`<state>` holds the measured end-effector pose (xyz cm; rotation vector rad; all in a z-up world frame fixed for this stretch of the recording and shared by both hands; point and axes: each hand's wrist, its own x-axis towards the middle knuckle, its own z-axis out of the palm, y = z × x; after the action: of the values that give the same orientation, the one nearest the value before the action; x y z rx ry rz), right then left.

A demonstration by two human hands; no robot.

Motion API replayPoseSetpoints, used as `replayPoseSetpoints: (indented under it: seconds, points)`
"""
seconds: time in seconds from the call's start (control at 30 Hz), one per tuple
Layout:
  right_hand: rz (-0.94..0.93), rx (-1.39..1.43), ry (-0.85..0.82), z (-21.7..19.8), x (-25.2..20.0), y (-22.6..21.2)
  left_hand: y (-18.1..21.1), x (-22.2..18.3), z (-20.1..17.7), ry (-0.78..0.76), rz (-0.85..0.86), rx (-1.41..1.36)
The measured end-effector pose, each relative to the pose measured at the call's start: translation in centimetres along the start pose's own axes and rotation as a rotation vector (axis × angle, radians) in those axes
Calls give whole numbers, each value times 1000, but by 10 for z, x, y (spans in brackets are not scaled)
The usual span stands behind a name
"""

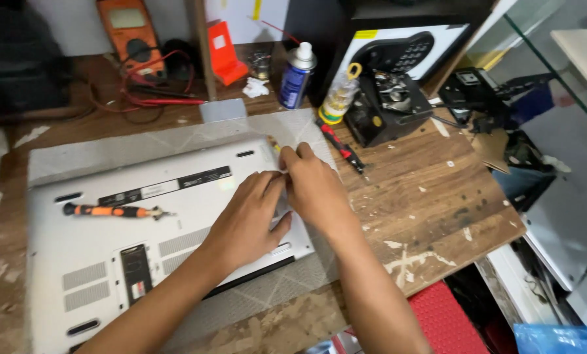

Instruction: Inspecting and manipulating internal laptop components, specifically a RAM module, using hands and a small tool on a repair bench.

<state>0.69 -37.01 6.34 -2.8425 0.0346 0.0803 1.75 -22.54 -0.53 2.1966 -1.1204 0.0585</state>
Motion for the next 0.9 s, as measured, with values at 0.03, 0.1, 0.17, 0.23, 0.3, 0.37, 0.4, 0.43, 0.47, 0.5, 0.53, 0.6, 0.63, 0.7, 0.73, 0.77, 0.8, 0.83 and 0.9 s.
replayPoseSetpoints:
  seconds: [0.03,0.1,0.17,0.23,0.3,0.37,0.4,0.43,0.47,0.5,0.53,0.6,0.63,0.7,0.73,0.77,0.8,0.83,0.9]
  points:
    - [-12,2,-7,-3,-5,-7,-4,-7,-6,3,-13,4]
    - [-260,234,41,-7,-14,-25,-12,-26,-18,153,62,0]
    - [-392,322,61,-5,-20,-42,-21,-45,-40,291,104,-7]
    - [-519,418,88,0,-22,-55,-33,-64,-60,424,156,-4]
    - [-623,424,108,9,-20,-65,-46,-84,-78,519,147,-69]
    - [-673,463,63,21,-19,-70,-56,-101,-95,530,92,-69]
    - [-705,491,28,27,-18,-72,-60,-108,-102,537,54,-83]
    - [-715,494,16,32,-20,-77,-63,-116,-107,543,40,-78]
    - [-712,473,1,36,-22,-81,-67,-122,-112,532,-6,-113]
    - [-708,451,-13,40,-22,-85,-71,-128,-116,520,-52,-149]
    - [-712,448,-18,45,-21,-89,-74,-131,-119,526,-56,-149]
    - [-749,417,50,55,-19,-94,-81,-138,-121,518,-93,-192]
    - [-748,413,43,57,-17,-96,-83,-136,-123,522,-97,-198]
    - [-798,357,97,62,-17,-100,-84,-135,-125,483,-51,-198]
    - [-800,355,92,68,-16,-99,-82,-135,-127,487,-54,-200]
    - [-814,319,114,74,-15,-97,-79,-134,-128,459,-40,-201]
    - [-830,281,140,79,-12,-96,-78,-132,-131,433,-23,-199]
    - [-834,278,140,77,-11,-99,-79,-132,-131,438,-22,-198]
    - [-832,289,137,74,-10,-104,-79,-132,-129,422,-18,-208]
